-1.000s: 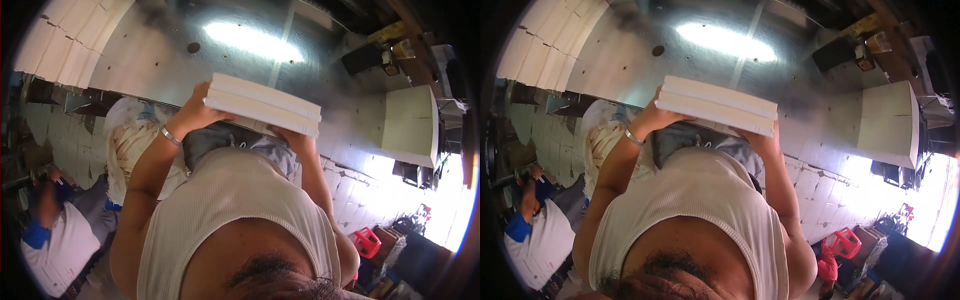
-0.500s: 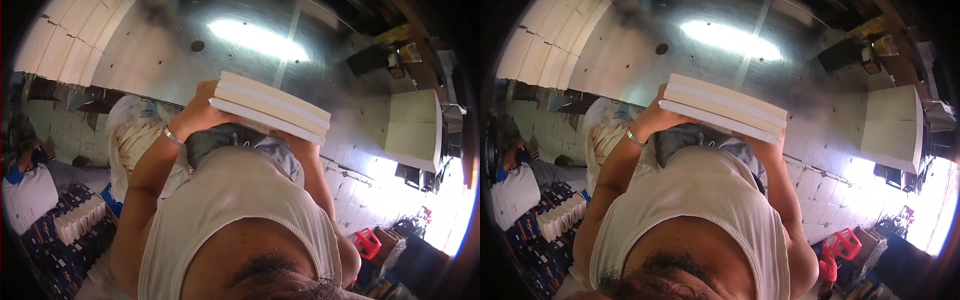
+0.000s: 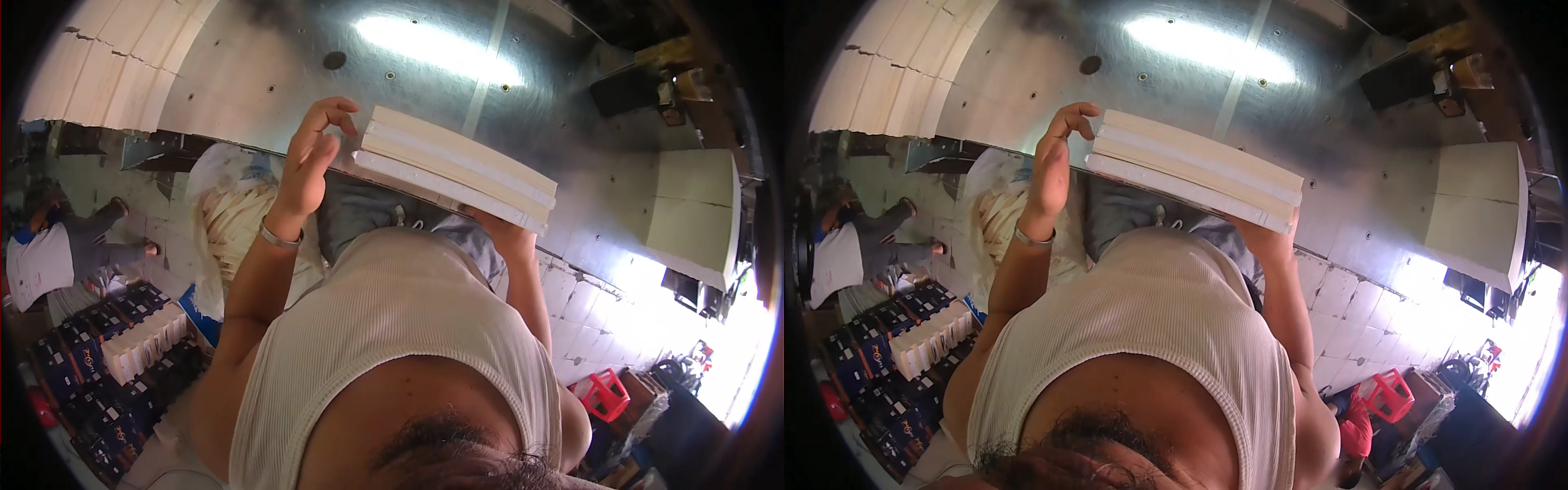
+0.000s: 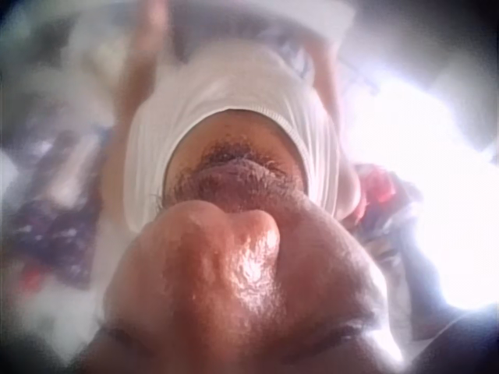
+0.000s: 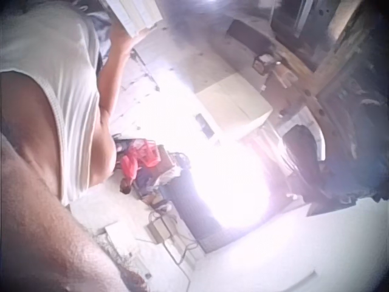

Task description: The person uses an industrial paper cutter to trim and divide large stacks of paper into smaller blocks by hand, gathering trimmings into a bag and stacking the finished blocks.

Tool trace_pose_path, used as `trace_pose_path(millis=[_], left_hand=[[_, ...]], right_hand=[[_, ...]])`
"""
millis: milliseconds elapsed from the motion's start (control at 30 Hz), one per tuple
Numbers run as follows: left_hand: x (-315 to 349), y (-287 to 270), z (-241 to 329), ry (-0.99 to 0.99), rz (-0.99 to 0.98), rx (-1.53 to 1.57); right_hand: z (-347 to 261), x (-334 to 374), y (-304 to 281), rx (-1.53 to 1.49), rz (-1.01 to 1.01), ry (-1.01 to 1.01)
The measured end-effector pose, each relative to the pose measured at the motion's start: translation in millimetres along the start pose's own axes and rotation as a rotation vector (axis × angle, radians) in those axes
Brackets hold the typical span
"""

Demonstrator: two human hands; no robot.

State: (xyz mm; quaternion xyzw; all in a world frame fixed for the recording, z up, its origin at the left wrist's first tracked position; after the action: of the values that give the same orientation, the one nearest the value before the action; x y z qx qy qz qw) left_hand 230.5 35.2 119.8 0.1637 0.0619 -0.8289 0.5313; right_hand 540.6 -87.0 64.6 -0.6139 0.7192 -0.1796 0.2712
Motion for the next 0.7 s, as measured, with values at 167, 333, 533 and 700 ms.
trace_pose_path(millis=[167,333,533,700], left_hand=[[-3.1,3.5,15.9,-0.077,-0.044,-0.297],[-5.8,7.6,31.0,-0.075,-0.029,-0.337],[-8.1,11.9,55.8,0.091,-0.03,-0.631],[-7.4,20.9,70.4,0.204,-0.038,-0.842]], right_hand=[[1.2,-2.2,0.0,0.011,-0.037,-0.034],[15.2,0.9,5.0,0.079,-0.033,0.018],[24.6,2.1,7.8,0.142,-0.065,0.087],[23.1,1.3,8.5,0.128,-0.065,0.104]])
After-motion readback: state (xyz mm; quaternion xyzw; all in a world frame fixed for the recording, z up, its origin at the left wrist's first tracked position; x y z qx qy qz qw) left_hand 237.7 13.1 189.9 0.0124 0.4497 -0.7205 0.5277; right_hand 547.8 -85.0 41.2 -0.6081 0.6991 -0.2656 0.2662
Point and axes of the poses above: each hand's wrist, its own x-axis away from the middle knuckle, its own y-axis out of the palm, z = x × y, the point moved 8 cm from there along -x, towards the middle knuckle, and after that the axes turned 3 degrees about -z, right-handed, at the moved point
